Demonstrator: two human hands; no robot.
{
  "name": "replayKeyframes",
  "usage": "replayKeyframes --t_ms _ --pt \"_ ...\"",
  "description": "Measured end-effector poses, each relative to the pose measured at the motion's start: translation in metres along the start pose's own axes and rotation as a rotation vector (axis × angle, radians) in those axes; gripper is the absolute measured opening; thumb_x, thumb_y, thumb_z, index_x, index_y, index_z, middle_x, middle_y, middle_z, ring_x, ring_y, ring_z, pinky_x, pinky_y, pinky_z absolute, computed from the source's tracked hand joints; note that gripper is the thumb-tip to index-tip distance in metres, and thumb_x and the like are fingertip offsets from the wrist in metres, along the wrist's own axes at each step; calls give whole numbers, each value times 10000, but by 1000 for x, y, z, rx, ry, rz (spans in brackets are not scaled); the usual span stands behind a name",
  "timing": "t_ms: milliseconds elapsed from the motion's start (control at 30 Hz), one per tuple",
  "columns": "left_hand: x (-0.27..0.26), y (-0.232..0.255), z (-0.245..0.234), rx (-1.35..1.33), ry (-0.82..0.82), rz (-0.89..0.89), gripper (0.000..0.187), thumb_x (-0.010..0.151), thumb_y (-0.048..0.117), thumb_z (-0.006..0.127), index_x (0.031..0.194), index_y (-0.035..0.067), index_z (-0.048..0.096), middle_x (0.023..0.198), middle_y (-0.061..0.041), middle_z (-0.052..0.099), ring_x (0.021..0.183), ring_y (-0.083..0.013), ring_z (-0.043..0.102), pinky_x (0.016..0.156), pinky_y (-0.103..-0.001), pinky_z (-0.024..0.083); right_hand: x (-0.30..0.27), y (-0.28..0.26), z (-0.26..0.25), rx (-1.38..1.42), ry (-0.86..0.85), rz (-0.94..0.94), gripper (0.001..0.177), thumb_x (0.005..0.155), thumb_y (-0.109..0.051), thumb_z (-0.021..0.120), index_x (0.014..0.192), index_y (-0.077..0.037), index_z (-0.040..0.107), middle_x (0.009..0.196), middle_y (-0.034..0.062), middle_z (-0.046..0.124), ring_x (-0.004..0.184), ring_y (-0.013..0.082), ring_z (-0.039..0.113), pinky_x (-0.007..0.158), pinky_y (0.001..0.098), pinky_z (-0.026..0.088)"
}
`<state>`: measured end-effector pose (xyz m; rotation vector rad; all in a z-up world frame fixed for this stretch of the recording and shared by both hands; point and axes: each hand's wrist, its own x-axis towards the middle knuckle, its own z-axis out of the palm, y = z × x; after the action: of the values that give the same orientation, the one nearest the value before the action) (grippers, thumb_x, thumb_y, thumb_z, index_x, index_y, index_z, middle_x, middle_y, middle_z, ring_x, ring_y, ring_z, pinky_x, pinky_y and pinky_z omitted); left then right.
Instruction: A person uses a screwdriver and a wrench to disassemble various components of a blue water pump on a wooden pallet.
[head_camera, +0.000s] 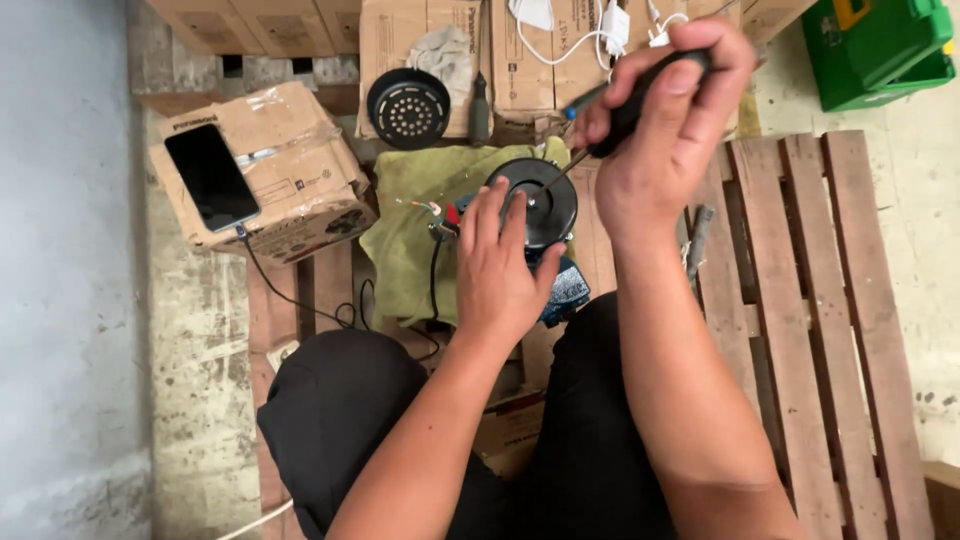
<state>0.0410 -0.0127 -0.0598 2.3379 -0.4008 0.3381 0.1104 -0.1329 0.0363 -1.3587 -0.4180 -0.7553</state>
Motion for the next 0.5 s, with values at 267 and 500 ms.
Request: replayKeyframes --t_ms 267,500 --pt "4 3 -2 -13 23 -23 565 938 337 688 1380 9 560 1498 -210 460 1390 -433 429 1148 -573 395 -7 -6 13 -65 -45 73 270 1156 -434 434 1224 -175 402 922 111 468 620 198 434 567 300 444" --pt "5 5 -3 13 11 -13 546 942 328 695 1369 9 578 1487 -221 455 1400 -445 408 1145 -584 390 -5 2 6 -50 -19 30 255 1158 -411 442 1227 -167 412 913 107 476 608 180 427 548 283 438"
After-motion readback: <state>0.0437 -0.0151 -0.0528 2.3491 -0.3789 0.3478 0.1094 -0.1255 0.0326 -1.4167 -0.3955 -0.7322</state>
